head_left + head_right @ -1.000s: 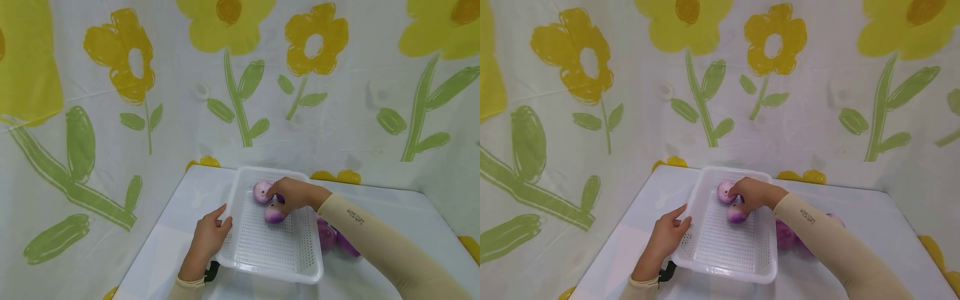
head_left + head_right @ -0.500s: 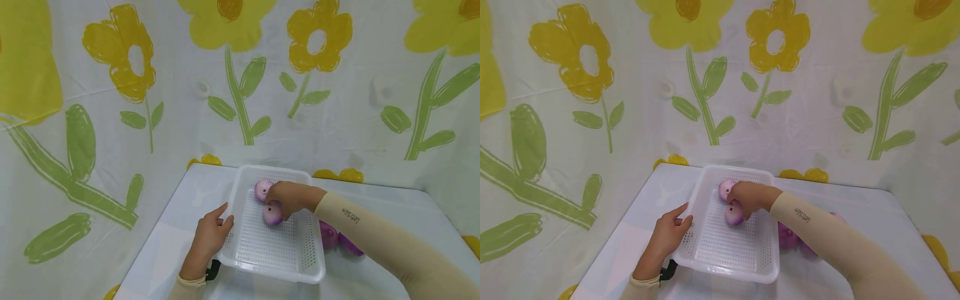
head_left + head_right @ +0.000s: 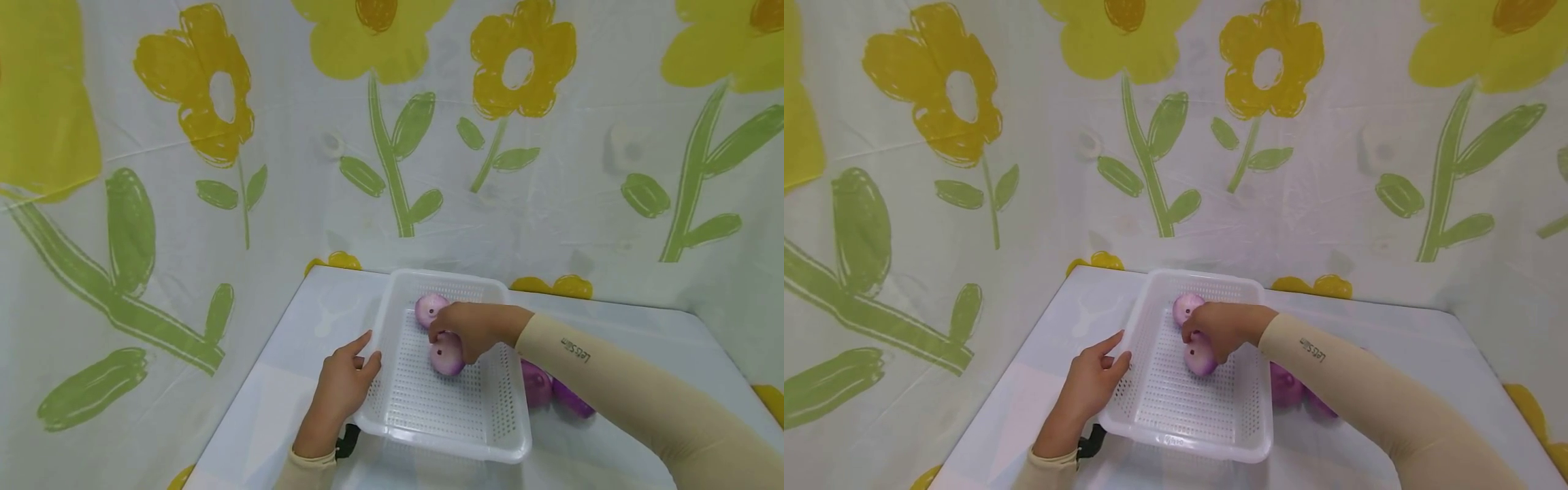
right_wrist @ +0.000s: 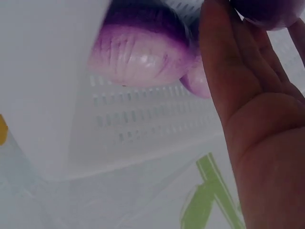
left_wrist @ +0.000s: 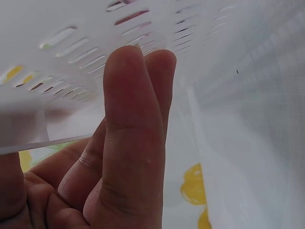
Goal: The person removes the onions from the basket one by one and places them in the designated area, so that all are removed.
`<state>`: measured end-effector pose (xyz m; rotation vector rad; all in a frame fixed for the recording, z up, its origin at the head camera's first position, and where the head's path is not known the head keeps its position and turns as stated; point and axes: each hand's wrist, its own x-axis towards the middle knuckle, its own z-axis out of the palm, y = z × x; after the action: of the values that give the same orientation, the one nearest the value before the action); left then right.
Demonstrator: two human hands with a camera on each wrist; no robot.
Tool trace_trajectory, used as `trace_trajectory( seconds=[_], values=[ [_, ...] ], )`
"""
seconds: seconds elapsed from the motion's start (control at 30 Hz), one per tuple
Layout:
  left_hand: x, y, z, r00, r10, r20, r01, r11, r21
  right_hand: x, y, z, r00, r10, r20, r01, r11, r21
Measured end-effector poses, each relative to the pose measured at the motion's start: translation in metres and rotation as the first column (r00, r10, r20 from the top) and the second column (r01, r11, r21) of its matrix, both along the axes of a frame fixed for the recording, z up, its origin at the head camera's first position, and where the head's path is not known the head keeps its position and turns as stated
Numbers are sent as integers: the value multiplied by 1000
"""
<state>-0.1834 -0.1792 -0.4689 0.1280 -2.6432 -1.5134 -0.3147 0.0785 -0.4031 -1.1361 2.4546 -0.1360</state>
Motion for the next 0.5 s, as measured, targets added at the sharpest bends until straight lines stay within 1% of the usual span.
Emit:
trace_trajectory(
  seconds=[0.07, 0.2, 0.33, 0.5],
  values=[
    [0, 0, 0, 1000, -2, 0, 2, 1000, 2, 0, 0, -1, 1000, 2, 21, -1, 1000, -28],
    [1, 0, 0, 1000, -9, 0, 9, 1000, 6, 0, 3, -2, 994, -24, 110, 36, 993, -109],
    [0, -1, -1, 1000, -14, -5, 14, 1000, -3, 1, 7, 1, 972, -63, 226, 110, 973, -203],
    [-2, -3, -2, 1000, -19, -16, 19, 1000, -21, 1, 12, 1, 951, -76, 299, 161, 949, -272]
  ],
)
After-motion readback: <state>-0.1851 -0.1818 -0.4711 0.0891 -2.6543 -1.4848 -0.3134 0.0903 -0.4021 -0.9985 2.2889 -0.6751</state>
